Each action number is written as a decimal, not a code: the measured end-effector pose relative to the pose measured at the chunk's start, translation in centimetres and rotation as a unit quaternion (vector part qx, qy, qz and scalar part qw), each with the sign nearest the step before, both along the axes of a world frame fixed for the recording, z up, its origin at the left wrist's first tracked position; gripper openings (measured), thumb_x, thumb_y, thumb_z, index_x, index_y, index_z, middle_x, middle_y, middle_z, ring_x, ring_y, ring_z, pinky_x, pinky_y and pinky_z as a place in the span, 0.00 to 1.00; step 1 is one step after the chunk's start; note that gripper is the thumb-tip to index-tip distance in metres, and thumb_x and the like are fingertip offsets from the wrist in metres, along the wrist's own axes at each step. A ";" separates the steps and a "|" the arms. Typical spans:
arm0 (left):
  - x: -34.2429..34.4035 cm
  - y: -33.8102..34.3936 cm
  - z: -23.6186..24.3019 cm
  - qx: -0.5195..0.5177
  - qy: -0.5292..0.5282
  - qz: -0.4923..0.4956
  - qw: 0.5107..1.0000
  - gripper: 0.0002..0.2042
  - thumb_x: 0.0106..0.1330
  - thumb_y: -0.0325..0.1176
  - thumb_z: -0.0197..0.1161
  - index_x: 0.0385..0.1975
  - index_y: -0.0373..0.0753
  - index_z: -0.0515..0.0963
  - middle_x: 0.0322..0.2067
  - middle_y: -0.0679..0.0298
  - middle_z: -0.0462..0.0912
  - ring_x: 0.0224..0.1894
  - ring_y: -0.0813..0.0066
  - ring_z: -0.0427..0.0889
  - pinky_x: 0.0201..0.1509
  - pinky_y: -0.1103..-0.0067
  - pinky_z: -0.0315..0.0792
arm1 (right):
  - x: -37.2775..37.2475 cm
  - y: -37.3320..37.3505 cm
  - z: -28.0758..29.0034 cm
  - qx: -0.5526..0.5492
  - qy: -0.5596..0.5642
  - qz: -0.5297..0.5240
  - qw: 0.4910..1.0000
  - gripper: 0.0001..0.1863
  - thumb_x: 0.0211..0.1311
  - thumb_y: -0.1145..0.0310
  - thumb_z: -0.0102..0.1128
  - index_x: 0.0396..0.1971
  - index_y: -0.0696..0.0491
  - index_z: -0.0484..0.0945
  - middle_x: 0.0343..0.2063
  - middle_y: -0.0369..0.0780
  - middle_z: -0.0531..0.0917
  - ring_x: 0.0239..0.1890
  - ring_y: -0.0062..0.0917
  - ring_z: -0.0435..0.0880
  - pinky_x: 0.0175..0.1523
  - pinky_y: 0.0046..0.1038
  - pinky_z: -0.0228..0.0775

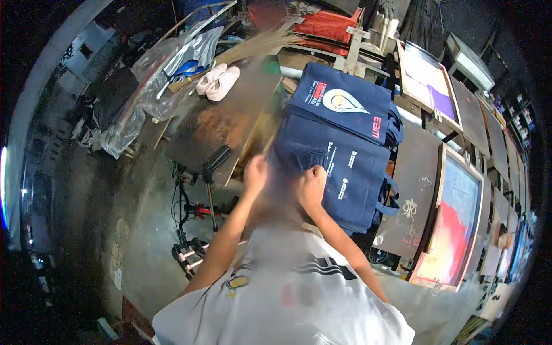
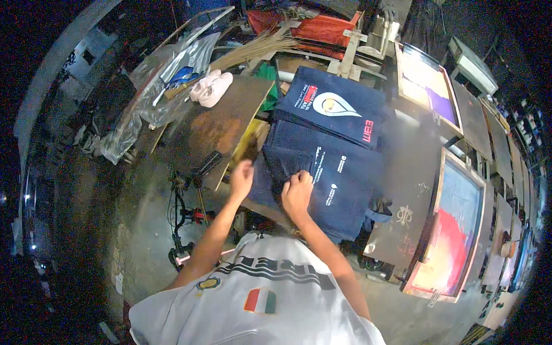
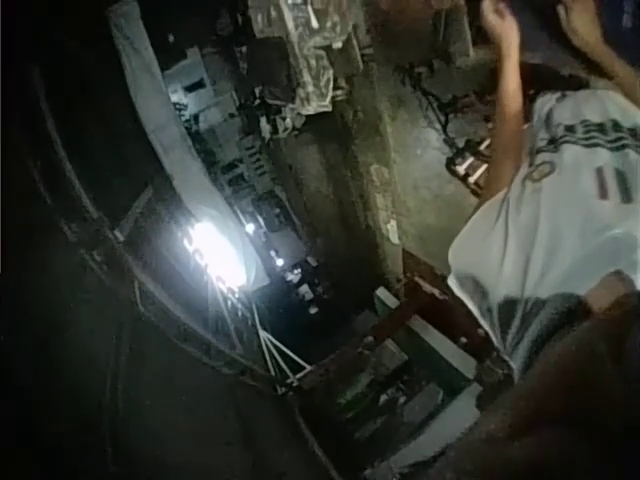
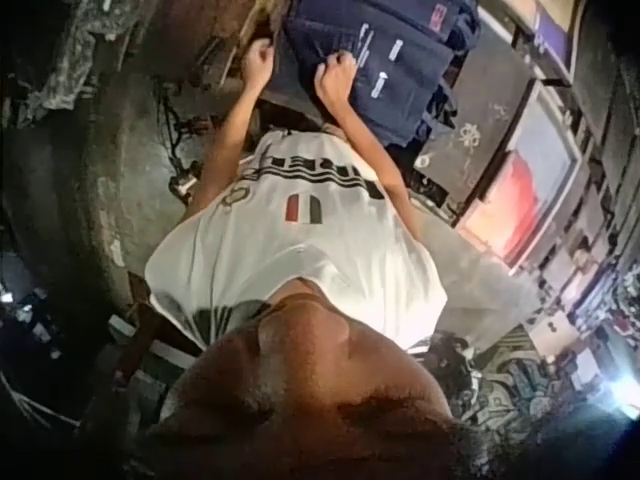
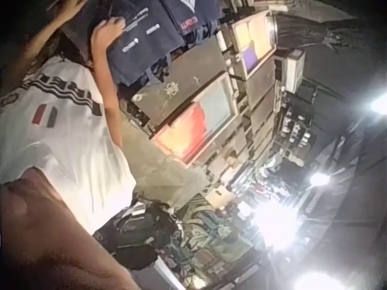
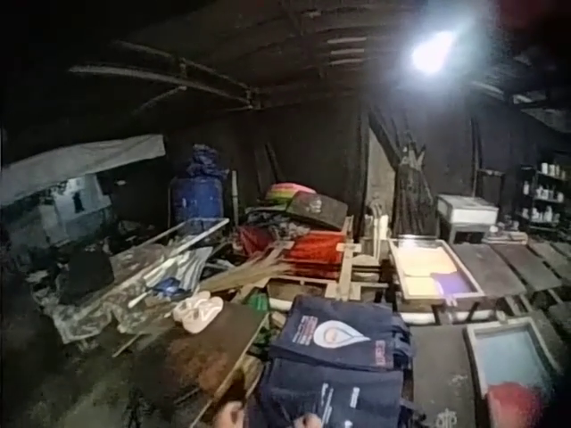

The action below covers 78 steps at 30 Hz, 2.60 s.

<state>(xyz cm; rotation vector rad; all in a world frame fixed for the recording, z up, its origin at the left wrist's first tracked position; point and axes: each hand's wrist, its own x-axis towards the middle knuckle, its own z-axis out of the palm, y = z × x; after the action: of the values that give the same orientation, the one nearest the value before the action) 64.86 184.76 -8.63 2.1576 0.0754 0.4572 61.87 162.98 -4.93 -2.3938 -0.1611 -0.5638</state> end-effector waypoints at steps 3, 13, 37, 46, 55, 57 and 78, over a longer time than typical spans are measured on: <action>-5.0 0.0 0.4 0.121 0.097 0.051 0.987 0.13 0.61 0.33 0.70 0.43 0.38 0.80 0.39 0.58 0.83 0.40 0.62 0.84 0.43 0.69 0.77 | 0.2 -0.2 -0.4 0.029 -0.014 0.004 0.999 0.07 0.55 0.73 0.57 0.32 0.60 0.78 0.44 0.49 0.74 0.46 0.45 0.72 0.49 0.42 0.65; -5.6 1.2 -4.5 0.028 0.104 0.079 0.991 0.11 0.59 0.37 0.73 0.37 0.39 0.83 0.27 0.60 0.86 0.30 0.58 0.85 0.36 0.68 0.76 | -0.1 0.1 0.7 0.047 -0.039 0.007 0.998 0.07 0.54 0.75 0.57 0.31 0.61 0.78 0.41 0.50 0.75 0.44 0.45 0.73 0.49 0.42 0.66; 1.1 -1.6 -0.1 -0.495 0.317 0.037 0.808 0.29 0.66 0.34 0.66 0.66 0.44 0.64 0.61 0.59 0.72 0.57 0.59 0.75 0.57 0.37 0.61 | -0.4 -0.2 0.5 0.011 -0.032 -0.008 0.999 0.07 0.53 0.73 0.59 0.32 0.59 0.79 0.41 0.48 0.75 0.45 0.44 0.74 0.49 0.42 0.67; 3.6 -3.1 6.6 -0.328 0.287 -0.131 0.891 0.25 0.65 0.33 0.69 0.61 0.41 0.71 0.47 0.57 0.82 0.47 0.67 0.83 0.44 0.72 0.79 | -0.6 0.3 1.3 -0.010 -0.050 -0.016 0.999 0.09 0.52 0.72 0.58 0.33 0.59 0.78 0.40 0.48 0.76 0.42 0.44 0.75 0.47 0.42 0.68; 8.6 -5.2 7.4 -0.172 0.449 -0.378 0.791 0.33 0.77 0.55 0.46 0.73 0.39 0.55 0.69 0.44 0.65 0.67 0.54 0.71 0.71 0.53 0.59 | -4.7 6.1 0.9 -0.118 0.129 0.194 0.965 0.21 0.53 0.65 0.65 0.46 0.55 0.74 0.43 0.47 0.75 0.44 0.41 0.77 0.45 0.40 0.76; 9.2 -5.4 8.0 -0.155 0.475 -0.374 0.782 0.35 0.76 0.57 0.45 0.74 0.39 0.52 0.69 0.44 0.64 0.66 0.55 0.72 0.70 0.54 0.60 | -5.9 7.6 1.0 -0.148 0.162 0.151 0.964 0.17 0.56 0.66 0.63 0.44 0.55 0.73 0.41 0.46 0.75 0.46 0.39 0.78 0.41 0.36 0.81; 0.6 7.0 -3.2 -0.105 0.162 -0.109 0.975 0.16 0.67 0.36 0.68 0.47 0.31 0.80 0.40 0.58 0.87 0.44 0.71 0.85 0.49 0.76 0.78 | -0.1 0.8 0.5 0.060 0.038 -0.038 0.997 0.09 0.64 0.70 0.61 0.30 0.61 0.81 0.35 0.47 0.75 0.42 0.42 0.74 0.50 0.39 0.65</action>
<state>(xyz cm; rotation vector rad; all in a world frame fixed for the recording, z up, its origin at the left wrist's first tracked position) 65.47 191.71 -11.86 1.9849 0.0647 -0.0321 61.75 163.74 -4.42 -2.3084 -0.0043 -0.5027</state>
